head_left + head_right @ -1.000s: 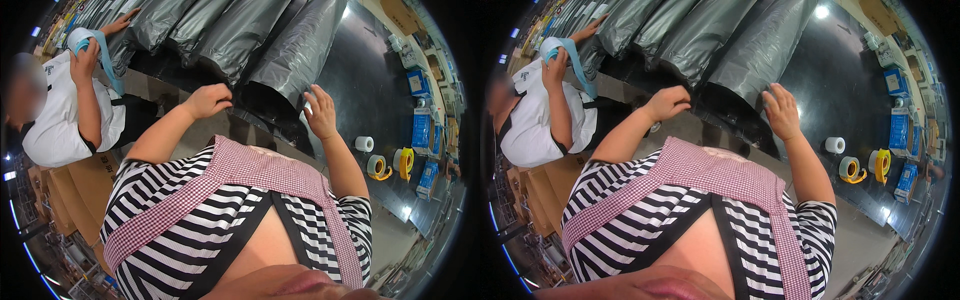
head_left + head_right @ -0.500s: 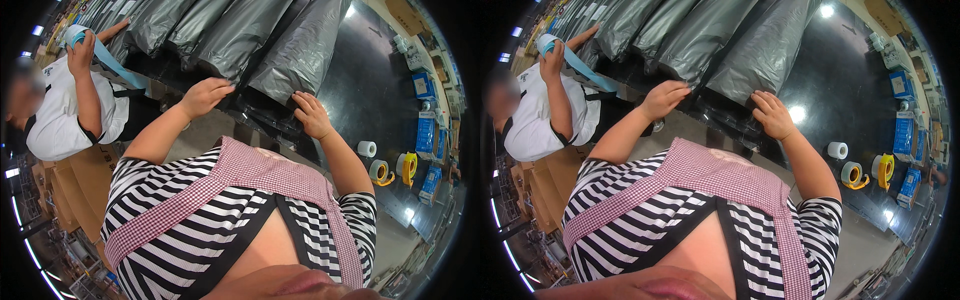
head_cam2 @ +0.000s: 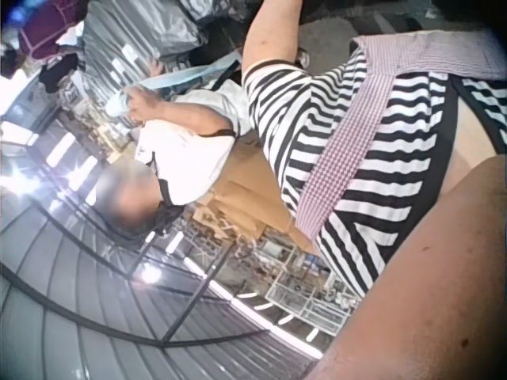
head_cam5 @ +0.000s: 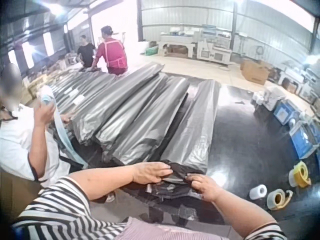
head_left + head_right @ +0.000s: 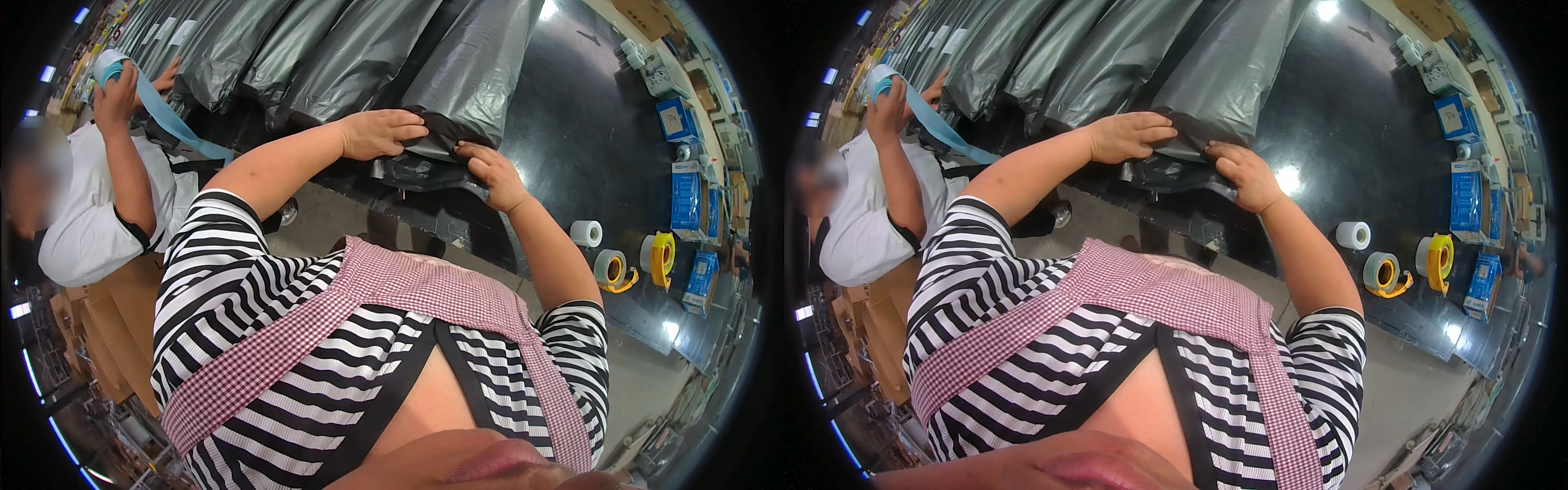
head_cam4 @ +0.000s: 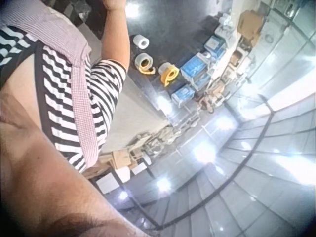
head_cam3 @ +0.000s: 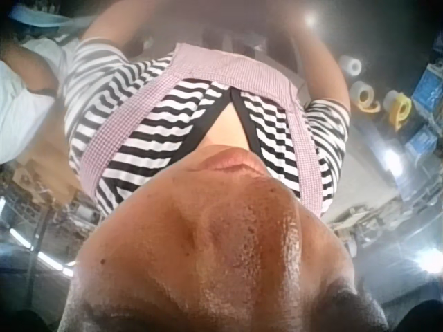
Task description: The person wraps long cylindrical items in grey plastic bags on a table, folding the ends and securing them with tape. They then apply shipping labels to the wrapped packages.
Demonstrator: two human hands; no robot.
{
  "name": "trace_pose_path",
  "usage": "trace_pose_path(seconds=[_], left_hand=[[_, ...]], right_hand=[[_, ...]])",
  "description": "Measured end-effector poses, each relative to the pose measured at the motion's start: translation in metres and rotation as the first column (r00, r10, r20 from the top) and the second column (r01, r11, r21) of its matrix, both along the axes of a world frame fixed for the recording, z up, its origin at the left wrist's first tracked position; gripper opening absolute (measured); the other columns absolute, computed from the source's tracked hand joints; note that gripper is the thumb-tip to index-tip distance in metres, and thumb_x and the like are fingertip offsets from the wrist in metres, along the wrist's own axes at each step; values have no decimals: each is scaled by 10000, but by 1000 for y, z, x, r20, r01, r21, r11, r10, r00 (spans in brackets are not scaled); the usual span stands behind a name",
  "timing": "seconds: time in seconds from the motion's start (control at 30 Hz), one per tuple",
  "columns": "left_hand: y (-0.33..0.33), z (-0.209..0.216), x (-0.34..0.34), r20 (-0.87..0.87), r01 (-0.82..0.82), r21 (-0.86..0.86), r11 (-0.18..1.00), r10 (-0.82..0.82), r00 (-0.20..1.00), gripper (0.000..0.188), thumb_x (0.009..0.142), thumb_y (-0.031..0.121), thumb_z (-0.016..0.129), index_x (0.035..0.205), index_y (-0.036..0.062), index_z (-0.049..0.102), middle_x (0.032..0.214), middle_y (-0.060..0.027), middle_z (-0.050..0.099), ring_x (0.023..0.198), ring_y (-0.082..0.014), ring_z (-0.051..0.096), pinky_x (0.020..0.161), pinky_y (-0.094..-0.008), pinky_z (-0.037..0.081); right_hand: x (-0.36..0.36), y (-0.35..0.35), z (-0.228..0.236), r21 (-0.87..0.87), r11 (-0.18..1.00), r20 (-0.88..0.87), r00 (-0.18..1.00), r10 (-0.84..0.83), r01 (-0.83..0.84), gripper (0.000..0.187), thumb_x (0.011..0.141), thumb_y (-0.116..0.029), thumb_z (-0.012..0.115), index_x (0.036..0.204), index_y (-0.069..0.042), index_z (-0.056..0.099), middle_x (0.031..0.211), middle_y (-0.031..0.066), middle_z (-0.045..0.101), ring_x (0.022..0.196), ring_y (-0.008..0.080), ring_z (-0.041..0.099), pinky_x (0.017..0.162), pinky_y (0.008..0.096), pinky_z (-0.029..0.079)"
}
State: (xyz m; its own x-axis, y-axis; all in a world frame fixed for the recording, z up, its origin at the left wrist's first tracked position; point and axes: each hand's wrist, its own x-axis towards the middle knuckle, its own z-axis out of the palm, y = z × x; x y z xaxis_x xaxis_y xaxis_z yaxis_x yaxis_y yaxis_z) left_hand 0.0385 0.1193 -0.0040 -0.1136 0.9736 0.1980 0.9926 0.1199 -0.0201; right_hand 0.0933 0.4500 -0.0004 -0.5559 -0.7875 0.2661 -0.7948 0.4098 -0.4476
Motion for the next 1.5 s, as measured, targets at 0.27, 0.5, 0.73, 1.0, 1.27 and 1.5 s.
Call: trace_pose_path(seconds=[0.27, 0.5, 0.73, 1.0, 1.27, 1.5], left_hand=[[44, 45, -2, 542, -149, 226, 963, 3, 840, 183, 803, 63, 747, 737, 22, 582, 1119, -65, 695, 1033, -318, 586, 908, -405, 481], [66, 58, 34, 865, -306, 114, 945, 57, 499, 206, 918, 190, 718, 824, 23, 642, 958, -57, 709, 789, -200, 612, 800, -316, 499], [79, -24, 65, 894, -843, 168, 511, -439, -88, 251, 967, 228, 679, 1063, -4, 684, 990, -28, 711, 907, -112, 638, 862, -271, 502], [91, -49, 84, 860, -979, 186, 88, -497, 119, 180, 964, 210, 686, 908, 46, 639, 877, 1, 672, 794, -76, 588, 774, -259, 485], [92, -42, 85, 767, -978, 97, 183, -641, -44, 122, 970, 156, 665, 918, 71, 593, 875, -5, 652, 819, -86, 600, 757, -259, 500], [78, -14, 75, 758, -947, -84, 310, -597, -262, 142, 993, 191, 627, 923, 81, 572, 853, -10, 649, 800, -97, 628, 747, -276, 523]], right_hand=[[-4, 34, -40, -339, 624, 867, 491, -82, 704, 160, 938, -15, 581, 1083, -26, 650, 1049, 69, 686, 970, 190, 617, 882, 307, 465], [55, 58, -44, -399, 298, 913, 345, 219, 867, 320, 1025, -339, 559, 1136, -43, 606, 1082, 52, 661, 1015, 195, 621, 937, 351, 464], [70, 31, -60, -271, 177, 962, 260, 80, 946, 398, 1030, -409, 540, 1042, -23, 637, 1007, 46, 683, 912, 157, 620, 830, 299, 481], [61, 1, -66, -198, -8, 980, 198, -13, 980, 315, 995, -345, 608, 1042, -34, 624, 988, 67, 682, 821, 181, 644, 760, 325, 514], [67, -15, -65, -200, -93, 949, 169, -266, 975, 175, 960, -196, 624, 872, -46, 647, 816, 2, 617, 715, 111, 533, 669, 284, 433], [66, -19, -71, -201, -78, 913, 158, -377, 976, 240, 937, -148, 656, 729, -81, 556, 665, -45, 475, 611, 68, 385, 543, 275, 302]])
